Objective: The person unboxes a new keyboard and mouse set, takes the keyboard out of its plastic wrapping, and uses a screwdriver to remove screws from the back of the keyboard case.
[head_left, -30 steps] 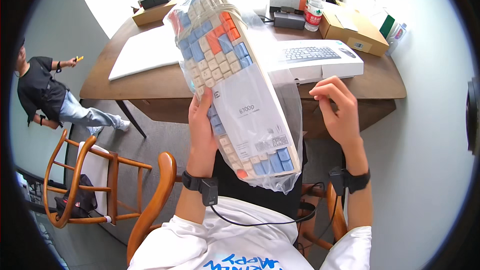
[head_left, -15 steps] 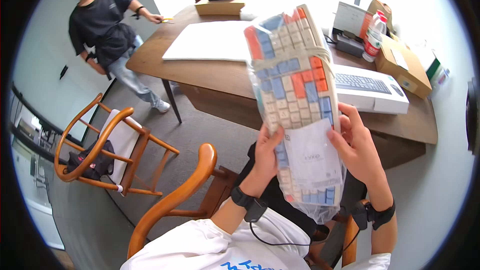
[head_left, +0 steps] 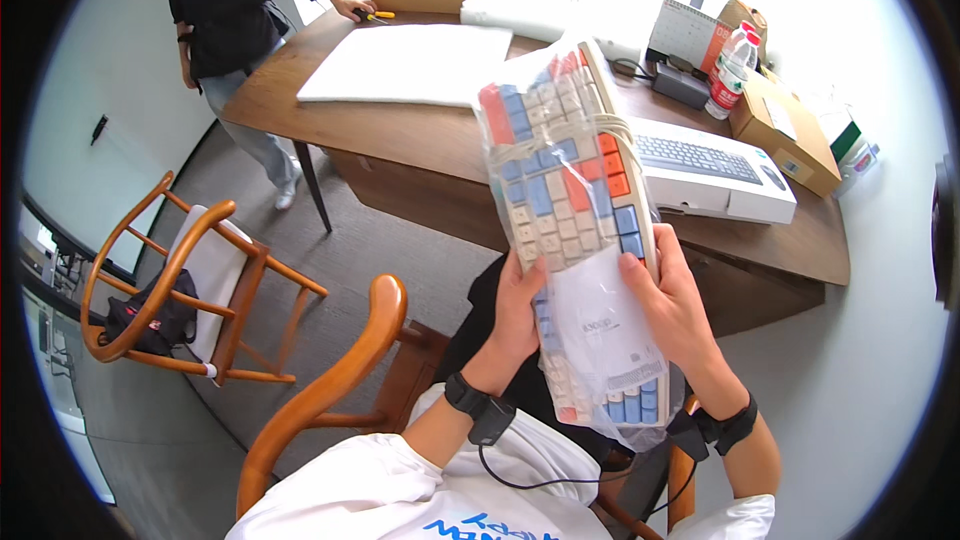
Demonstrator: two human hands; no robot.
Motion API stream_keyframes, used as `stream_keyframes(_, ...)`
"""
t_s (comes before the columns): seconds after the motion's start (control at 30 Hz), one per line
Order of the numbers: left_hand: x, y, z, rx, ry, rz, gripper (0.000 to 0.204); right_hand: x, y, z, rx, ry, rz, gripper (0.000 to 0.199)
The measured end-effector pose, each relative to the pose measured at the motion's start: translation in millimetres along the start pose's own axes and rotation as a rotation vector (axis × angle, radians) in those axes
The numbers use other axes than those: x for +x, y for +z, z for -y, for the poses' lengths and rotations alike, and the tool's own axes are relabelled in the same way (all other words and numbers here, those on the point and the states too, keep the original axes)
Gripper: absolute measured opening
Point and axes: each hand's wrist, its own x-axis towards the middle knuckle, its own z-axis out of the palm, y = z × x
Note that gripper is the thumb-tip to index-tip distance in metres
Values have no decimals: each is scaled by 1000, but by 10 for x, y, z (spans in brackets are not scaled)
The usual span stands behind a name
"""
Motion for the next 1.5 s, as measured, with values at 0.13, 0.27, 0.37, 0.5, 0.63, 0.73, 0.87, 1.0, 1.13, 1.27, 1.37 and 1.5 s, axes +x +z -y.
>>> stream_keyframes(0.13, 78, -11, -25, 12, 8, -18, 46, 47, 51, 34, 95, 31, -38, 28)
stream_keyframes(0.27, 105, 34, -69, 15, 51, -8, 51, 38, 77, 46, 134, 56, -48, 26)
stream_keyframes(0.37, 118, -14, -31, 33, 109, -23, 56, 20, 71, 43, 107, 50, -67, 25)
stream_keyframes(0.5, 95, -89, 30, -18, 116, 4, 70, 21, 99, 87, 62, 31, -111, 22)
stream_keyframes(0.63, -26, -50, 100, -39, 24, 65, 82, 59, 131, 109, 96, 18, -167, 18)
stream_keyframes(0.73, -58, -47, 166, -69, -7, 74, 86, 82, 64, 145, 149, 42, -115, 16)
stream_keyframes(0.87, -60, -54, 240, 85, 19, 33, 79, 92, 85, 195, 217, 40, -71, 17)
stream_keyframes(1.0, -82, -108, 295, 100, 17, -8, 71, 125, 59, 137, 317, 127, -37, 17)
stream_keyframes(1.13, -88, -116, 267, 91, -24, 14, 69, 118, 14, 66, 365, 160, -63, 18)
stream_keyframes(1.27, -147, -76, 263, 23, -8, -22, 73, 90, 26, 114, 361, 143, -109, 19)
stream_keyframes(1.37, -140, -102, 246, -45, 2, 43, 79, 88, 42, 189, 349, 104, -141, 20)
stream_keyframes(1.5, -159, -112, 253, -27, -9, 42, 82, 108, 76, 128, 459, 136, -121, 20)
